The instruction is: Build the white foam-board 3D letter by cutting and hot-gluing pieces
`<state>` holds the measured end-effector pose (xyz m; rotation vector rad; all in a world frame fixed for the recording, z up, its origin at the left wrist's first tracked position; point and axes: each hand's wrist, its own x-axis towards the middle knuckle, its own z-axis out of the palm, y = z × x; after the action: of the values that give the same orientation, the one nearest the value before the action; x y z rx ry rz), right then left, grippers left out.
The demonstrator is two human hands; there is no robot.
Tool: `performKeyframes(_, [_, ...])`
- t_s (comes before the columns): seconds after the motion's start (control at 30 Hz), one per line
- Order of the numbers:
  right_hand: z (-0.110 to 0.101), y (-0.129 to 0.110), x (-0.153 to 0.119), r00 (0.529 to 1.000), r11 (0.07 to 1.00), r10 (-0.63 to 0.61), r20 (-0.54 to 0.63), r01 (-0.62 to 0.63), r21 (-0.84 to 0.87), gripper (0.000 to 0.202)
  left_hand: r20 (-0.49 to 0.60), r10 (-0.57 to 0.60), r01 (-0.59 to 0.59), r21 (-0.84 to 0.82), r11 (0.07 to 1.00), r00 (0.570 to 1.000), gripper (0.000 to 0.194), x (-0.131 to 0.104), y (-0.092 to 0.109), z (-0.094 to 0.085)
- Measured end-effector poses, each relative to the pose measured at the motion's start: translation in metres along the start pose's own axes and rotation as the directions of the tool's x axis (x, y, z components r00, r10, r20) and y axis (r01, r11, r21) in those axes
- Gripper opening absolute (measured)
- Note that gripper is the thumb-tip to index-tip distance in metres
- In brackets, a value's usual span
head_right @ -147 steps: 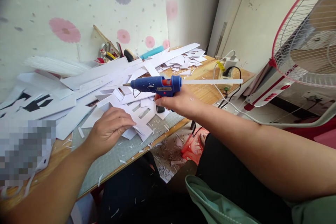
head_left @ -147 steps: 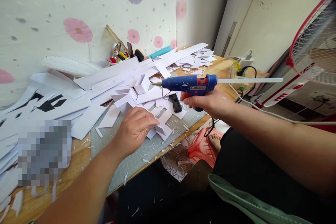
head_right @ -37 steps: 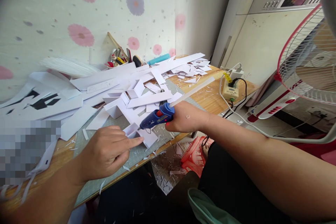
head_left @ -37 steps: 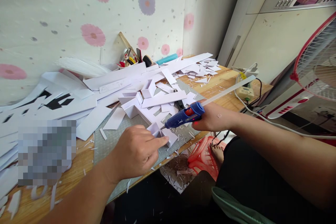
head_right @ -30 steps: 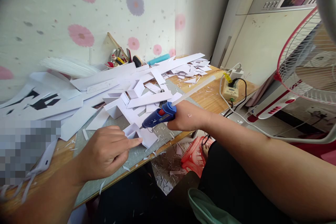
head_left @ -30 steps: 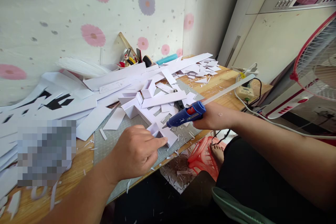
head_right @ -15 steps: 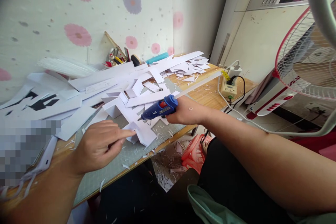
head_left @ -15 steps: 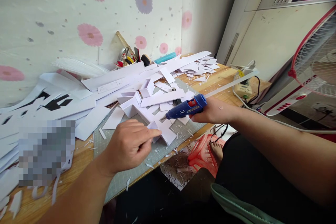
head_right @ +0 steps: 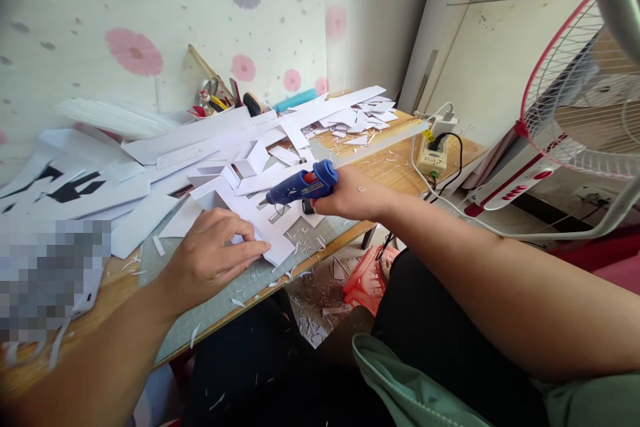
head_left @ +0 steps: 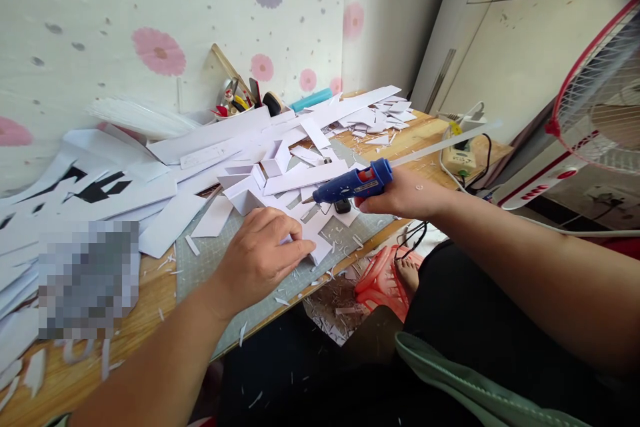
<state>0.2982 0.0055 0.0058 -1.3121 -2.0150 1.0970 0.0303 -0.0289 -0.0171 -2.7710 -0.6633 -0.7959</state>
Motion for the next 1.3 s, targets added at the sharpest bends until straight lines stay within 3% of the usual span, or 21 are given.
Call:
performKeyframes(0.47, [0.003,0.0,0.002,1.0,1.0,-0.017,0.015,0.017,-0.003,0.013,0.006,-0.034,0.034,-0.042,0.999,0.999,0.015,0.0,0.002,0.002])
performKeyframes(0.57, [0.002,-0.001,0.002,1.0,1.0,-0.027,0.016,0.027,-0.006,0.013,0.01,-0.051,0.051,-0.121,0.991,0.999,0.017,0.0,0.0,-0.002])
performKeyframes(0.63, [0.002,-0.002,0.002,0.999,0.999,-0.036,0.021,0.036,0.002,0.013,-0.032,-0.12,0.11,-0.239,0.965,0.992,0.024,-0.002,-0.004,-0.005])
performKeyframes(0.7, [0.002,-0.003,0.001,0.998,0.998,-0.05,0.031,0.049,0.028,0.013,-0.127,-0.275,0.215,-0.355,0.91,0.953,0.026,-0.006,-0.01,-0.009])
performKeyframes(0.8, [0.001,-0.004,0.001,0.998,0.994,-0.059,0.035,0.055,0.098,0.014,-0.254,-0.541,0.42,-0.403,0.813,0.802,0.016,-0.013,-0.021,-0.009])
performKeyframes(0.9, [-0.002,0.0,0.002,1.0,0.982,-0.016,0.014,0.013,0.191,0.017,-0.276,-0.706,0.595,-0.391,0.703,0.652,0.014,-0.019,-0.034,-0.007])
performKeyframes(0.97, [-0.007,0.005,0.006,0.998,0.97,0.049,-0.041,-0.037,0.239,0.018,-0.256,-0.764,0.655,-0.4,0.642,0.592,0.017,-0.021,-0.041,-0.005])
performKeyframes(1.03, [-0.018,0.015,0.014,0.977,0.963,0.138,-0.16,-0.094,0.253,0.016,-0.217,-0.801,0.699,-0.399,0.594,0.557,0.017,-0.022,-0.047,-0.005])
performKeyframes(1.13, [-0.044,0.037,0.031,0.881,0.961,0.257,-0.397,-0.189,0.202,0.015,-0.198,-0.845,0.752,-0.387,0.533,0.497,0.019,-0.024,-0.054,-0.004])
performKeyframes(1.23, [-0.069,0.062,0.049,0.771,0.934,0.353,-0.53,-0.318,0.161,0.019,-0.205,-0.837,0.749,-0.376,0.546,0.507,0.023,-0.026,-0.059,-0.003])
performKeyframes(1.3, [-0.077,0.076,0.059,0.731,0.905,0.411,-0.544,-0.398,0.148,0.027,-0.2,-0.832,0.749,-0.366,0.553,0.517,0.025,-0.027,-0.061,-0.002])
